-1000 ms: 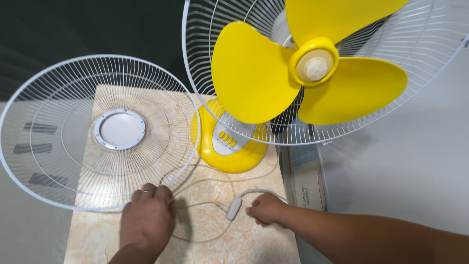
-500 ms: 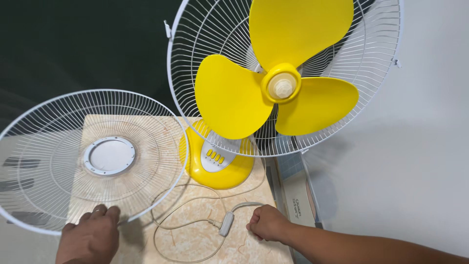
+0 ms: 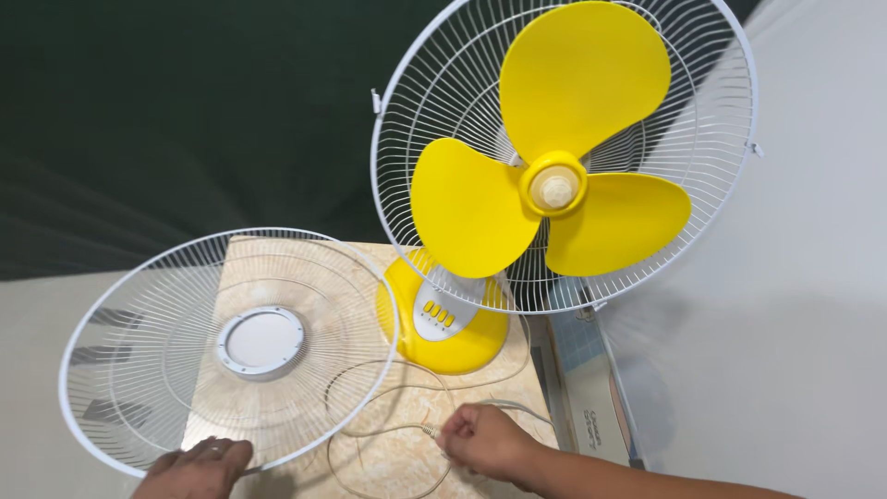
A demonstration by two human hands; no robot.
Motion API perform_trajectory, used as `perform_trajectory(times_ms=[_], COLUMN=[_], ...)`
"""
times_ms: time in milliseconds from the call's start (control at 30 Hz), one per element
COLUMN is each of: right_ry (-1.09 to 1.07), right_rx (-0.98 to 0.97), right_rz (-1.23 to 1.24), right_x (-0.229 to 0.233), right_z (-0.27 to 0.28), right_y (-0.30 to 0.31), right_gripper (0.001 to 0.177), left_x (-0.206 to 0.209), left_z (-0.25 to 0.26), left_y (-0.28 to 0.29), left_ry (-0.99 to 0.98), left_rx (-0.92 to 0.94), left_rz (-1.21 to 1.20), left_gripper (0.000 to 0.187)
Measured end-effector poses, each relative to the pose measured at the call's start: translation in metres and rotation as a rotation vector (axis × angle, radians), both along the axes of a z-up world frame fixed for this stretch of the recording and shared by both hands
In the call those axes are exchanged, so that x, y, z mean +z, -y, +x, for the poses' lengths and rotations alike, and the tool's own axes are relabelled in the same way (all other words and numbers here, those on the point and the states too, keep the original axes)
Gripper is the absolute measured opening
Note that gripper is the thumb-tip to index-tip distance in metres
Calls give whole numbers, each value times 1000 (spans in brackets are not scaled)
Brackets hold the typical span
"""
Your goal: The person assembles a yellow table fan by securing the fan blades to the motor hub and then attaching the front protective grille. The hands tighten the central hub nut and align the grille to complete the assembly.
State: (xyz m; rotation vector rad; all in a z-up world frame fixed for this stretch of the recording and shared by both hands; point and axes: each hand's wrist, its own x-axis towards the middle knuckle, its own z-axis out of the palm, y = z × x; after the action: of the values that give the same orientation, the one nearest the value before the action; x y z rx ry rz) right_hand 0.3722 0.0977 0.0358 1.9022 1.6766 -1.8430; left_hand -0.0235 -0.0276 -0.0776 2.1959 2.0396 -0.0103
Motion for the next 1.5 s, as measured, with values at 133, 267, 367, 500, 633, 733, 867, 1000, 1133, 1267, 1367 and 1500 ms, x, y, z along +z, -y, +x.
perform_trajectory(times_ms=[133, 267, 367, 500, 633, 733, 867, 1000, 1133, 1267, 1367, 1500], right_ry=[49, -99, -160, -102, -34, -27, -84, -147, -114, -196, -175, -184], right_rx=[1, 640, 892, 966, 895, 949, 856, 827, 733, 692, 652, 679], right_rz=[97, 755, 735, 787, 764, 812, 833, 861, 765, 733, 713, 788], right_x=[28, 61, 77, 82, 81, 83, 88, 98, 111, 120, 126, 132], right_z=[-28, -37, -46, -56, -59, -58, -56, -54, -54, -53, -53, -54], right_y=[-8, -15, -23, -26, -29, -33, -37, -40, -43, -47, -47, -48], right_gripper=[61, 87, 93, 89, 59, 34, 25, 24, 26, 25, 25, 29], left_x=[1, 54, 110, 165, 199, 216, 231, 246, 261, 273, 279, 280], left_z=[12, 46, 71, 89, 100, 107, 113, 113, 115, 118, 119, 112], left_y=[4, -1, -9, -20, -30, -35, -36, -35, -37, -41, -44, -45], left_ry=[196, 233, 241, 301, 349, 340, 370, 457, 451, 453, 454, 488], left_rx=[-2, -45, 72, 97, 60, 69, 129, 159, 186, 196, 197, 190], left_rz=[-365, -368, -394, -209, -168, -199, -175, -59, 4, 65, 97, 140], left_gripper=[27, 20, 26, 29, 24, 16, 16, 18, 20, 21, 21, 23])
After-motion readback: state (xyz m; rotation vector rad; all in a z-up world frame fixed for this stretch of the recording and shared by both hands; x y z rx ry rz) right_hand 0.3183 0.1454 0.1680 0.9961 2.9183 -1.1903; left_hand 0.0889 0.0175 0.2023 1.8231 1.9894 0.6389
